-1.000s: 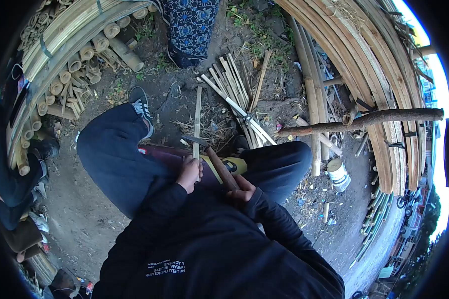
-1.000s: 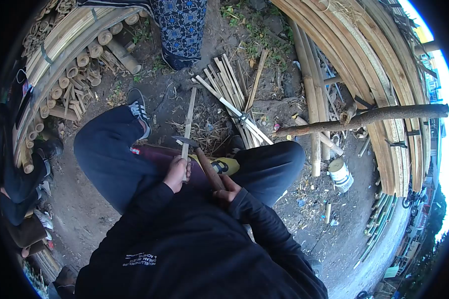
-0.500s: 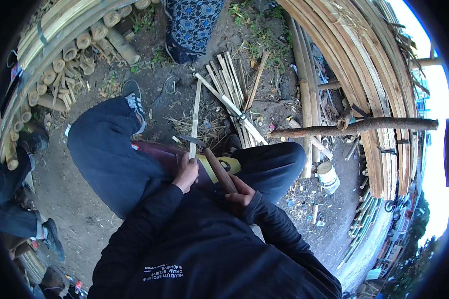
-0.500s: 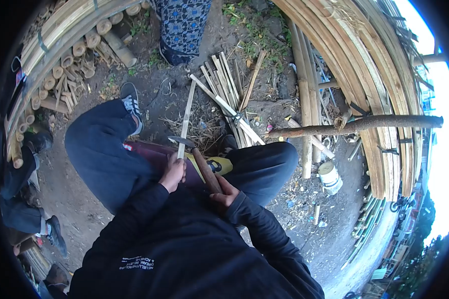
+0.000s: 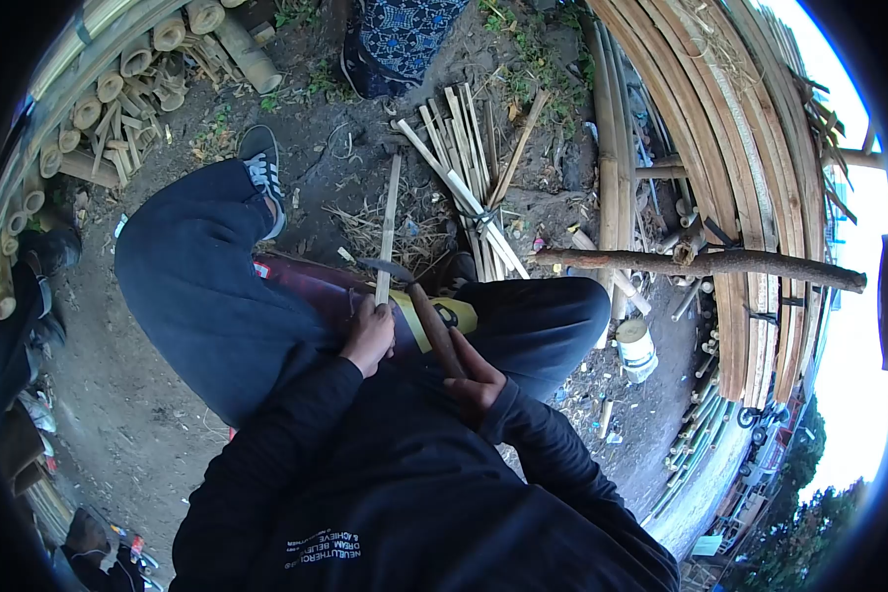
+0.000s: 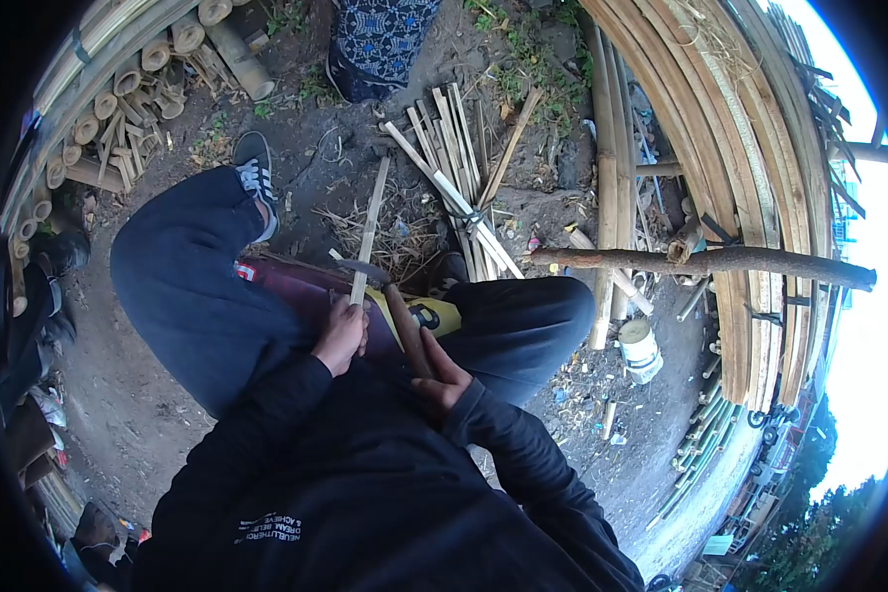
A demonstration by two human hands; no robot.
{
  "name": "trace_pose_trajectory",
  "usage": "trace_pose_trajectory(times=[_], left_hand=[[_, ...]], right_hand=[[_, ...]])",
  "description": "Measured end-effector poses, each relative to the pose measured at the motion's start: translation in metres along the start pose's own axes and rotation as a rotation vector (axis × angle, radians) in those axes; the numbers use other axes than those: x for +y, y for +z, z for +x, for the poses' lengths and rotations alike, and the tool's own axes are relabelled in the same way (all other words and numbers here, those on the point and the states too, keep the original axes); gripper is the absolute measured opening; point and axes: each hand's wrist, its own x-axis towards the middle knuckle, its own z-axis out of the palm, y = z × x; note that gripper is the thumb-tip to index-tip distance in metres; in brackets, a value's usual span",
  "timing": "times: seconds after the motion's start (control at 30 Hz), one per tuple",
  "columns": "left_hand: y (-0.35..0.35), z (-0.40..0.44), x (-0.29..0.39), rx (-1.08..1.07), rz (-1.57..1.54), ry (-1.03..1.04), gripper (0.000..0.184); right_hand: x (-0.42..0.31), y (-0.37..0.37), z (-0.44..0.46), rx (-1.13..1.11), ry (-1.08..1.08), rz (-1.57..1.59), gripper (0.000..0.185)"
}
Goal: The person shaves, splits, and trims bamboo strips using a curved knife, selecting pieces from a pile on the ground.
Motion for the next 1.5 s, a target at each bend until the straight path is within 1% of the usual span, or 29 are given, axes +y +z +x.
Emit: trace_pose_trajectory(times=[0.03,0.1,0.13,0.2,0.33,0.4,0.47,0.6,0.7,0.77,0.8,0.83,0.9,0.93,1.0,1.1,1.13,1.2,1.23,1.3,1.33,1.4,1.43,1.5], left_hand=[[0.0,0.0,-0.002,-0.002,0.001,0.003,0.009],[0.002,0.0,0.0,0.042,0.147,0.03,0.005],[0.003,0.001,0.001,0.042,0.148,0.032,0.005],[0.005,0.004,0.002,0.112,0.151,0.011,0.004],[0.002,0.007,-0.002,0.122,0.197,0.02,0.007],[-0.001,0.008,-0.006,0.075,0.202,0.075,0.008],[-0.003,0.009,-0.007,0.066,0.202,0.062,0.008],[0.001,0.008,-0.004,0.082,0.226,0.049,0.01],[0.007,0.006,0.005,0.089,0.25,0.012,0.01],[0.004,0.008,0.005,0.089,0.244,0.022,0.01],[0.002,0.008,0.003,0.08,0.237,0.025,0.01],[0.001,0.008,-0.001,0.076,0.241,0.022,0.01],[0.007,0.007,-0.003,0.041,0.162,0.054,0.01],[0.008,0.008,0.0,0.037,0.162,0.061,0.01],[0.005,0.007,0.005,0.049,0.155,0.036,0.008],[0.01,0.005,0.005,0.084,0.234,0.024,0.008],[0.011,0.005,0.004,0.079,0.235,0.022,0.008],[0.01,0.005,0.003,0.048,0.192,0.031,0.009],[0.007,0.006,0.005,0.05,0.19,0.038,0.009],[-0.002,0.006,0.004,-0.051,0.047,0.017,0.015],[-0.003,0.007,0.002,-0.048,0.046,0.022,0.015],[0.001,0.008,-0.001,-0.083,-0.08,0.022,0.019],[0.001,0.009,-0.002,-0.085,-0.081,0.018,0.019],[0.007,0.008,0.004,-0.074,-0.09,-0.015,0.021]], right_hand=[[-0.001,0.002,0.003,0.031,-0.016,0.004,0.084],[-0.003,0.002,0.008,0.059,-0.041,0.006,0.084],[-0.002,0.002,0.008,0.051,-0.051,0.015,0.084],[-0.001,0.003,0.006,0.046,-0.059,0.023,0.084],[-0.005,0.003,0.006,0.041,0.013,0.092,0.084],[-0.007,0.004,0.003,0.042,0.05,0.128,0.083],[-0.007,0.004,0.0,0.047,-0.003,0.062,0.082],[-0.003,0.002,0.015,0.052,-0.006,0.049,0.082],[-0.003,0.003,0.021,0.1,0.07,0.068,0.081],[0.006,0.006,0.017,0.093,-0.192,-0.159,0.081],[0.002,0.006,0.023,0.093,-0.194,-0.154,0.081],[-0.004,0.003,0.03,0.09,0.033,-0.02,0.081],[-0.005,-0.002,0.03,0.096,0.258,0.112,0.08],[0.003,-0.006,0.029,0.096,0.086,-0.022,0.08],[0.004,-0.008,0.028,0.09,-0.089,-0.155,0.08],[0.013,-0.013,0.03,0.085,0.043,0.026,0.078],[0.026,-0.02,0.043,0.087,-0.124,-0.251,0.077],[0.016,-0.019,0.043,0.086,-0.291,-0.531,0.076],[0.01,-0.016,0.035,0.091,-0.267,-0.49,0.074],[0.013,-0.011,0.03,0.087,-0.246,-0.448,0.072],[0.031,-0.014,0.031,0.171,-0.517,-0.606,0.071],[0.02,-0.01,0.031,0.257,-0.789,-0.76,0.07],[0.014,-0.009,0.027,0.214,-0.396,-0.419,0.069],[-0.011,-0.003,0.024,0.169,0.0,-0.076,0.069]])
